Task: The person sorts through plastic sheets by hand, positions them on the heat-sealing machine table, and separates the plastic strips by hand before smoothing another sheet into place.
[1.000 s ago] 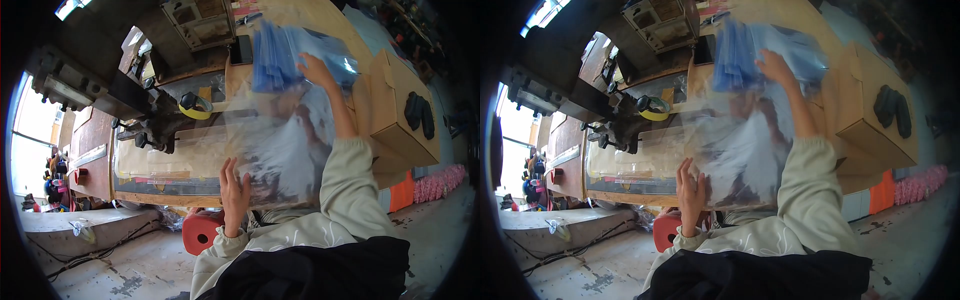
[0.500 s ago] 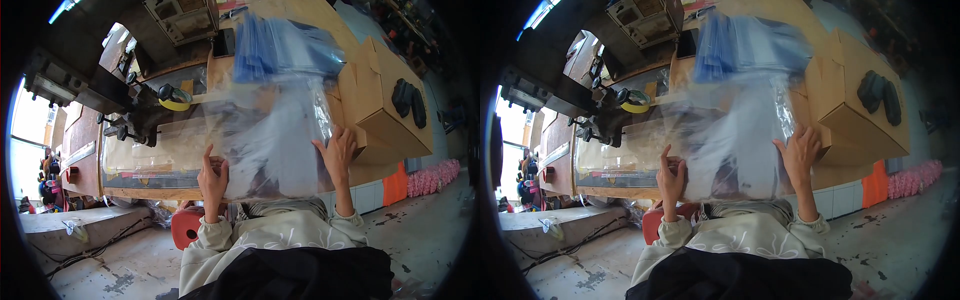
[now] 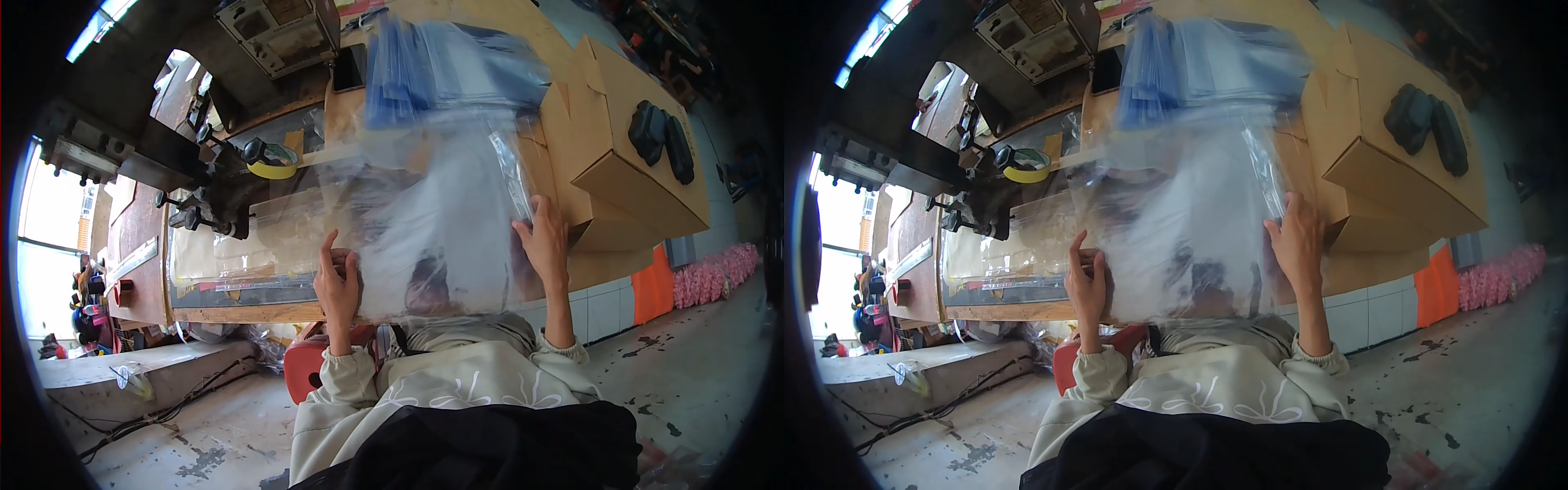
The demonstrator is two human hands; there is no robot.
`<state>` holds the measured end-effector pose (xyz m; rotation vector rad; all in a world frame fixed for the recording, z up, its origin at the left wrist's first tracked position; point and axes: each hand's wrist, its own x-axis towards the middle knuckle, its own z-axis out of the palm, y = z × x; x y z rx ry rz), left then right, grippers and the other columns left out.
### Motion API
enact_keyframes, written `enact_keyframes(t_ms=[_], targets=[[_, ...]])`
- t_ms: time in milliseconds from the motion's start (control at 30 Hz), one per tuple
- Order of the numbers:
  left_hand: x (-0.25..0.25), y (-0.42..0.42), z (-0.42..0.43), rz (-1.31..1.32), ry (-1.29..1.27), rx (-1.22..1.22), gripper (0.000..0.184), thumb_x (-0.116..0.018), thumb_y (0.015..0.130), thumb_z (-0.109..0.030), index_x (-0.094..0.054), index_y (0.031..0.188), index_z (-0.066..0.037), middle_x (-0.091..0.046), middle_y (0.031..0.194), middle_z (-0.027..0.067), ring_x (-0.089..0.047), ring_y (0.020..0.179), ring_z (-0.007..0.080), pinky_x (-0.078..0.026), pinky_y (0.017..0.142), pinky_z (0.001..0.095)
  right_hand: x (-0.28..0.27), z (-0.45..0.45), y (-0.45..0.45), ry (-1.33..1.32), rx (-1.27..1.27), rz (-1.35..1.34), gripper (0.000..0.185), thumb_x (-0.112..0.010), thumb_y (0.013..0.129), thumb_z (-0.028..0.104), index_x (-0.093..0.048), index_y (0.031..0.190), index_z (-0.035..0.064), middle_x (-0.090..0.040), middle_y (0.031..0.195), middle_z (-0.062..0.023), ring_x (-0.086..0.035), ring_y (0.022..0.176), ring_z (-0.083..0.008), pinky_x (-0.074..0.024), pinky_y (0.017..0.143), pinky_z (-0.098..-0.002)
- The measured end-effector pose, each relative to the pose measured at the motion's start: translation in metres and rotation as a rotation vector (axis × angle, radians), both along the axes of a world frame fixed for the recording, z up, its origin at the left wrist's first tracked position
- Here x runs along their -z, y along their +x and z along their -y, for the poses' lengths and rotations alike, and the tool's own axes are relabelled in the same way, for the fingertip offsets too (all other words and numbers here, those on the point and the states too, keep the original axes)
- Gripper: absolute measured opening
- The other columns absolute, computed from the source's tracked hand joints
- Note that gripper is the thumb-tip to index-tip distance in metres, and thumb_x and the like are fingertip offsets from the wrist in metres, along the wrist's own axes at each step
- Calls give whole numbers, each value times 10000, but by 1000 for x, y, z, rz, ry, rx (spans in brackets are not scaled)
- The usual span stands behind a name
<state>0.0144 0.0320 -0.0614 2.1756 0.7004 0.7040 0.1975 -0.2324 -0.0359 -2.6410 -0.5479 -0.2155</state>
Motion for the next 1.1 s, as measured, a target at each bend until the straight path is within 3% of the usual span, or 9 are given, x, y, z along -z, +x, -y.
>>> enact_keyframes(t_ms=[133, 333, 400, 467, 567, 667, 767, 933, 1100], targets=[[1, -1, 0, -3, -2, -5, 405, -577, 865, -74, -484, 1259, -62, -630, 763, 79, -599, 639, 207, -472, 617, 324, -19, -11, -21, -95, -166, -6, 175, -614, 801, 32, -527, 950, 2, -591, 846, -140, -573, 850, -343, -462, 730, -401], [2, 0, 0, -9, -2, -9, 392, -561, 872, -72, -487, 1257, -66, -623, 761, 75, -590, 638, 195, -468, 620, 312, -111, 7, -47, 581, -773, -589, 62, -581, 846, 15, -528, 879, 16, -569, 688, -72, -611, 637, -226, -471, 570, -310], [2, 0, -1, -4, 12, -6, 386, -553, 876, -71, -487, 1256, -67, -621, 760, 75, -587, 633, 192, -466, 619, 308, -114, 6, -22, 590, -444, -612, 71, -585, 858, 31, -517, 855, 12, -532, 642, -65, -577, 582, -186, -460, 559, -287], [-1, 0, 2, -7, -7, -10, 383, -547, 878, -72, -486, 1257, -67, -621, 763, 76, -588, 636, 193, -466, 619, 308, -93, -3, 25, 268, -356, -561, 100, -596, 845, 34, -511, 853, -18, -561, 707, -114, -593, 642, -247, -485, 626, -331], [0, -2, -1, -12, 31, -1, 384, -539, 881, -72, -482, 1261, -69, -622, 771, 79, -591, 643, 197, -465, 619, 312, -1, -7, 62, -135, -400, 189, 159, -602, 829, 33, -491, 910, -46, -572, 798, -180, -588, 731, -326, -486, 724, -394], [1, 2, -1, -15, 60, -8, 383, -533, 884, -71, -480, 1263, -74, -623, 776, 82, -595, 652, 205, -465, 623, 319, -8, -3, 53, -77, -242, -192, 292, -606, 793, -10, -467, 1049, -27, -483, 1141, -246, -474, 1081, -383, -432, 866, -396], [-1, 0, 1, -25, 54, -15, 370, -523, 889, -73, -487, 1257, -75, -622, 772, 86, -595, 656, 214, -465, 628, 324, -8, -1, 42, 93, -199, -38, 273, -587, 795, -14, -455, 1032, -40, -599, 873, -239, -602, 850, -389, -484, 736, -458], [-1, 0, 1, -46, 42, -39, 337, -499, 906, -82, -500, 1244, -75, -612, 757, 90, -584, 645, 217, -457, 622, 330, -52, -6, -15, -346, -395, -135, 335, -540, 817, -15, -460, 1141, -39, -638, 713, -188, -644, 624, -347, -517, 528, -398], [1, 1, 1, -49, 66, -55, 333, -483, 913, -79, -501, 1245, -83, -596, 737, 90, -568, 625, 215, -447, 614, 329, -118, 13, -31, 648, -760, -742, 300, -508, 850, -19, -462, 1146, -39, -624, 728, -206, -650, 604, -292, -500, 484, -357]])
